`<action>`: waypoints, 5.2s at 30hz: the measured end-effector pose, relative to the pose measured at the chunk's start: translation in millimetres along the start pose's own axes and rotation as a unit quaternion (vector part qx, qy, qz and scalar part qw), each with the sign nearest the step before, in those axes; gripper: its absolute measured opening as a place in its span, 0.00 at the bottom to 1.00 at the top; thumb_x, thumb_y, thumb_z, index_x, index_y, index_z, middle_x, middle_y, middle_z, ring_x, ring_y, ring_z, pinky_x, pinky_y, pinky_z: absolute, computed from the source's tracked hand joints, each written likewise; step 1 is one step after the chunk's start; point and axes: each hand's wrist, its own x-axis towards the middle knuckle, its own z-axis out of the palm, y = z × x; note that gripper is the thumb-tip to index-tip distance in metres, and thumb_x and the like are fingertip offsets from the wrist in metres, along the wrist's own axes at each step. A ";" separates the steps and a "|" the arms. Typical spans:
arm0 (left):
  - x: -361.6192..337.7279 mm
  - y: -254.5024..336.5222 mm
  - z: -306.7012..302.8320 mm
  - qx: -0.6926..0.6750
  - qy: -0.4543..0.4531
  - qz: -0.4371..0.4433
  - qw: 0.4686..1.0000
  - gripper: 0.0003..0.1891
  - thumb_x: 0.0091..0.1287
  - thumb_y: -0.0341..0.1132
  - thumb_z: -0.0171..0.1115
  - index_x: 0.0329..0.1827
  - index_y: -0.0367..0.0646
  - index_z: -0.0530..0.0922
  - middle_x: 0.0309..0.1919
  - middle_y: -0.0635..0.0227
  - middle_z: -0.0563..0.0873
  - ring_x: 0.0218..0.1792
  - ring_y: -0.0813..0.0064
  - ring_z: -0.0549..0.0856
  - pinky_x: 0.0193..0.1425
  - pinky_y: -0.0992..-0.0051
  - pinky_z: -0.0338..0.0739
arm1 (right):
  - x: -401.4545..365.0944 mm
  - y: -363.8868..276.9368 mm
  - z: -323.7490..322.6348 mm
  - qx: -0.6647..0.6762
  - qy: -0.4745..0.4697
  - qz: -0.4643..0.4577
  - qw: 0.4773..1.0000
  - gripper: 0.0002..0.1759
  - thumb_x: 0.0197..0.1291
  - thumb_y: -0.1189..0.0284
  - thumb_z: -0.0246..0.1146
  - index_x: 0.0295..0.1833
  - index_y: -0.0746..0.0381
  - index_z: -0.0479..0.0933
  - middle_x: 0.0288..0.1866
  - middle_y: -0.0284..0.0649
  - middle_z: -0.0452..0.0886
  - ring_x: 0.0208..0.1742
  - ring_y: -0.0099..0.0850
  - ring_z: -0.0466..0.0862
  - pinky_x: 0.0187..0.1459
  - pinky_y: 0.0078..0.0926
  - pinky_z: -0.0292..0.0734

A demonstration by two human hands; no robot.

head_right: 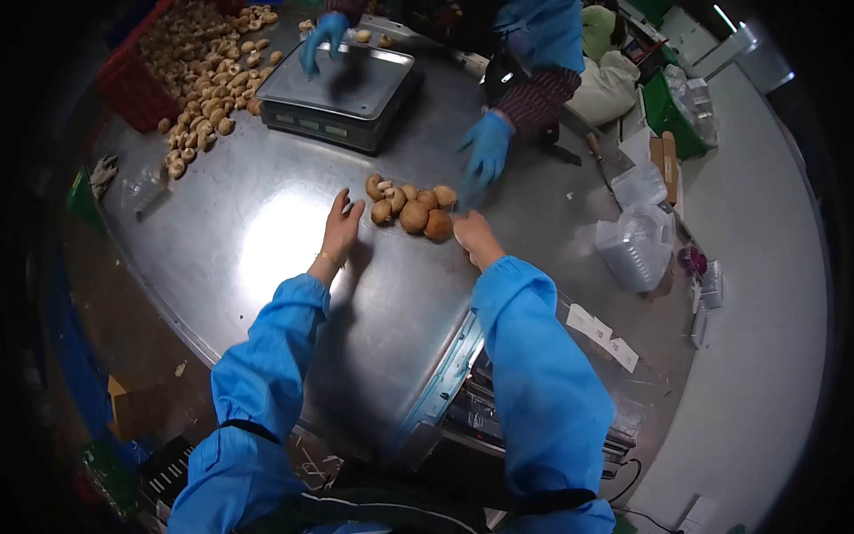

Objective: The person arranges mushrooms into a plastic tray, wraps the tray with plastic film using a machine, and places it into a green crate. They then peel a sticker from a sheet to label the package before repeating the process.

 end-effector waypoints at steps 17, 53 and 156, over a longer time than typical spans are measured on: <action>-38.5 82.5 -21.6 -0.061 -0.085 0.049 0.993 0.26 0.64 0.32 0.63 0.65 0.48 0.66 0.53 0.60 0.78 0.42 0.77 0.80 0.41 0.78 0.78 | -46.4 -26.1 -10.2 0.028 0.051 -0.216 0.975 0.32 0.63 0.68 0.59 0.69 0.62 0.56 0.59 0.57 0.73 0.59 0.47 0.76 0.59 0.37 0.70; -268.6 208.4 130.8 0.066 -0.240 0.284 0.926 0.28 0.54 0.29 0.70 0.58 0.38 0.69 0.50 0.62 0.76 0.50 0.68 0.82 0.53 0.72 0.79 | -261.2 230.7 -190.0 0.191 0.328 -0.211 0.901 0.14 0.59 0.70 0.64 0.47 0.68 0.77 0.38 0.44 0.83 0.38 0.31 0.83 0.43 0.27 0.77; -474.6 93.1 -34.7 0.183 -0.315 -0.178 0.914 0.24 0.75 0.48 0.46 0.37 0.34 0.80 0.17 0.76 0.74 0.20 0.87 0.70 0.23 0.80 0.65 | -451.8 353.1 -52.9 0.183 0.241 -0.025 0.953 0.12 0.67 0.72 0.53 0.42 0.70 0.77 0.36 0.51 0.83 0.37 0.44 0.84 0.38 0.29 0.76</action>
